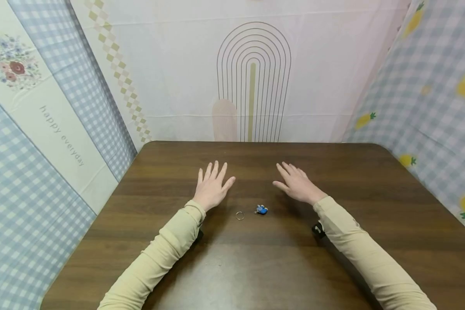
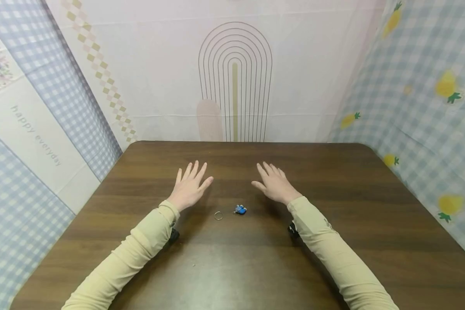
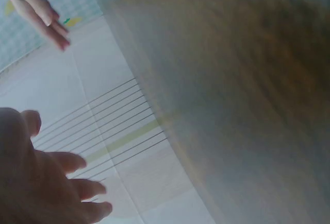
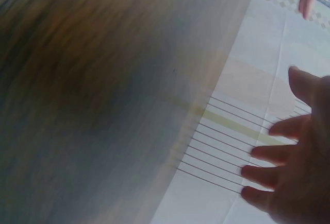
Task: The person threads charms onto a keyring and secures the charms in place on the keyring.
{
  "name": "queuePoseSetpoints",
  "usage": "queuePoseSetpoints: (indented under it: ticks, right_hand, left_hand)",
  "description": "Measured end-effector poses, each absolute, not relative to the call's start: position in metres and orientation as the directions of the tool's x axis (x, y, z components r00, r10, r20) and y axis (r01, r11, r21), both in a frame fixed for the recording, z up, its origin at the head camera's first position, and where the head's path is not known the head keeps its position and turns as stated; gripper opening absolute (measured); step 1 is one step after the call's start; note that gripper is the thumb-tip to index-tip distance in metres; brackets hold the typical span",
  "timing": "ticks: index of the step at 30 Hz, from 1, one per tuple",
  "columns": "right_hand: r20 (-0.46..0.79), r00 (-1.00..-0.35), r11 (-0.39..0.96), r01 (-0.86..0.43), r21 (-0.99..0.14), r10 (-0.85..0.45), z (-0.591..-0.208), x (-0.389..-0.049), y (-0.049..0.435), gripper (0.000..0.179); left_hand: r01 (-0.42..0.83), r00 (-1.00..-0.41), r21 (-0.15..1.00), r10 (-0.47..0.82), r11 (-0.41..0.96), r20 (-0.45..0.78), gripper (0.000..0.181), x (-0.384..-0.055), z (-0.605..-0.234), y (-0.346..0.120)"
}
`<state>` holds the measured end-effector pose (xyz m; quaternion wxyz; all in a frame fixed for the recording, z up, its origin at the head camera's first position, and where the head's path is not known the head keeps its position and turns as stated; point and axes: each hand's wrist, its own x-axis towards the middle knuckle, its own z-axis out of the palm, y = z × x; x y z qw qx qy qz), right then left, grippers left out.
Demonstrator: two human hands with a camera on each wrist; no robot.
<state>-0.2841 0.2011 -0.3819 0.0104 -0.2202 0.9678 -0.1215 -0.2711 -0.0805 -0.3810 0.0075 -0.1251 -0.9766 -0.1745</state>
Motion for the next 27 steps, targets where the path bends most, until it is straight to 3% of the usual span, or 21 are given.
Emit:
queuePoseSetpoints:
  ticks: [5,13,19,27]
  right_hand:
    - [0.011,-0.901,0.865,-0.420,-0.274,-0.434,-0.385,-0.284,0.206,0.070]
    - [0.080,-0.903,0.842,-0.423,-0.334,-0.422,-0.387,-0.285,0.207,0.077]
    - [0.047,-0.906,0.864,-0.416,-0.285,-0.421,-0.385,-0.292,0.208,0.074]
    - [0.119,-0.873,0.843,-0.489,-0.225,-0.474,-0.382,-0.296,0.206,0.069]
  left_hand:
    - [0.247,-0.968,0.331,0.248,0.911,0.040,0.066,-0.270,-0.379,-0.078]
    - [0.259,-0.965,0.313,0.258,0.914,0.044,0.067,-0.269,-0.370,-0.074]
    - [0.260,-0.964,0.315,0.265,0.913,0.026,0.066,-0.271,-0.371,-0.067]
    - [0.330,-0.935,0.294,0.353,0.897,-0.024,0.060,-0.273,-0.369,-0.056]
